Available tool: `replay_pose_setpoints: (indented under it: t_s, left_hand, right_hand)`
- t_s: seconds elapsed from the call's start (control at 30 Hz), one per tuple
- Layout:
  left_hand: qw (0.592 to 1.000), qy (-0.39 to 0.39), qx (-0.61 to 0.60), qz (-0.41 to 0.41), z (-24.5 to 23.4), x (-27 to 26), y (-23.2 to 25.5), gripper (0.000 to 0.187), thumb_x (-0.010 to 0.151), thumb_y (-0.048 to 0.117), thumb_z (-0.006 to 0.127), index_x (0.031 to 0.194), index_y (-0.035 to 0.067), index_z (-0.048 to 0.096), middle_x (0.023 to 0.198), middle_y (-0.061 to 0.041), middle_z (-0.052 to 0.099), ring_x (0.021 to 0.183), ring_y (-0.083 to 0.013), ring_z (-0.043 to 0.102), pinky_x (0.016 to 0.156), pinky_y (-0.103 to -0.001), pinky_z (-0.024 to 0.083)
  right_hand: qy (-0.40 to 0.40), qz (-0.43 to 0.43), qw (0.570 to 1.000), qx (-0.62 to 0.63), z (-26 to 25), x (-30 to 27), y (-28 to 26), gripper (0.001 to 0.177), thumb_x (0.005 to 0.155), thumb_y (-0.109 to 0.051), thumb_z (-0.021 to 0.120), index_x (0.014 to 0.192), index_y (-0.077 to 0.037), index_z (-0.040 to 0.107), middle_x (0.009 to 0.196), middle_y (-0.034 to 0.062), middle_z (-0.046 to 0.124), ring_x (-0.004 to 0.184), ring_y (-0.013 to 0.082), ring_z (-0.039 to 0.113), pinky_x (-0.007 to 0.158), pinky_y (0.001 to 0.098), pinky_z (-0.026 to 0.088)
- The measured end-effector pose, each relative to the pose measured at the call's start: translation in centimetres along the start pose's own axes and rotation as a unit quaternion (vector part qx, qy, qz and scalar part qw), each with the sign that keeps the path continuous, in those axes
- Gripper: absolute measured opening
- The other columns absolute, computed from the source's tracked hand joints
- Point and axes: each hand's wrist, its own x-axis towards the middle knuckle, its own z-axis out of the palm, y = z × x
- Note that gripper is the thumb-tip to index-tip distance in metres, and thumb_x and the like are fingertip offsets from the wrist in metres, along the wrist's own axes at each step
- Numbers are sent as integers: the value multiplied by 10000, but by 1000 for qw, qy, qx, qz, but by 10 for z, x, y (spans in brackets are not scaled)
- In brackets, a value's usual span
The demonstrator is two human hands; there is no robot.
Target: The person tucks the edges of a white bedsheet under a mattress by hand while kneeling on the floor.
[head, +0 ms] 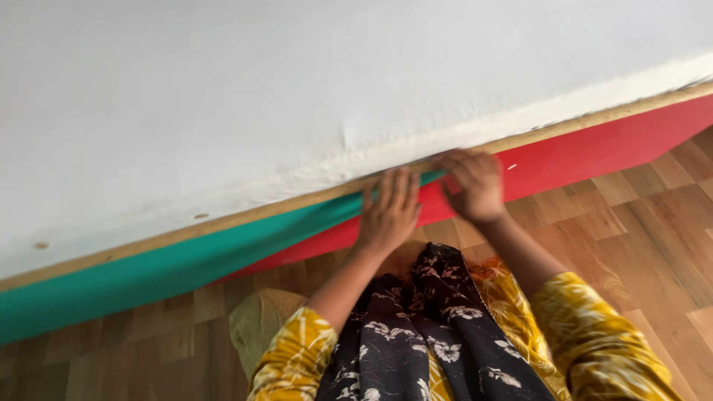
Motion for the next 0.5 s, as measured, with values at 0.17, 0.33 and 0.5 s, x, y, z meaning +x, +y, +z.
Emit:
replay_pose_setpoints:
  t_s: [0.17, 0.33, 0.5]
  left_hand:
    - [995, 81, 18, 62, 40, 92, 52, 576, 1006, 424, 649, 1395, 5, 587, 1312, -151, 569, 1152, -290, 556, 964, -458, 464]
    - [970, 181, 162, 27, 65, 135, 66, 445, 1104, 570, 511, 989, 169, 666, 890, 31, 484, 812, -147, 467, 686, -344, 371]
    - [964, 190, 181, 26, 56, 153, 64, 364, 1024, 450, 481, 924, 165, 685, 851, 26, 502, 771, -139, 502, 691, -330, 365]
  right_hand:
    - [42, 83, 990, -104, -23, -25, 96, 116, 1036, -193, 657, 1095, -172, 754, 1198, 14, 702, 1173, 214, 631, 1083, 429, 416]
    - [175, 75, 977, -98, 23, -21, 132, 127, 935, -245, 656, 860, -143, 655, 941, 60, 628, 981, 273, 591, 969, 439, 375]
    - [268, 47, 959, -84, 48, -19, 150, 185, 816, -275, 584, 683, -146, 588, 775, 37, 538, 792, 249, 510, 864, 446, 348]
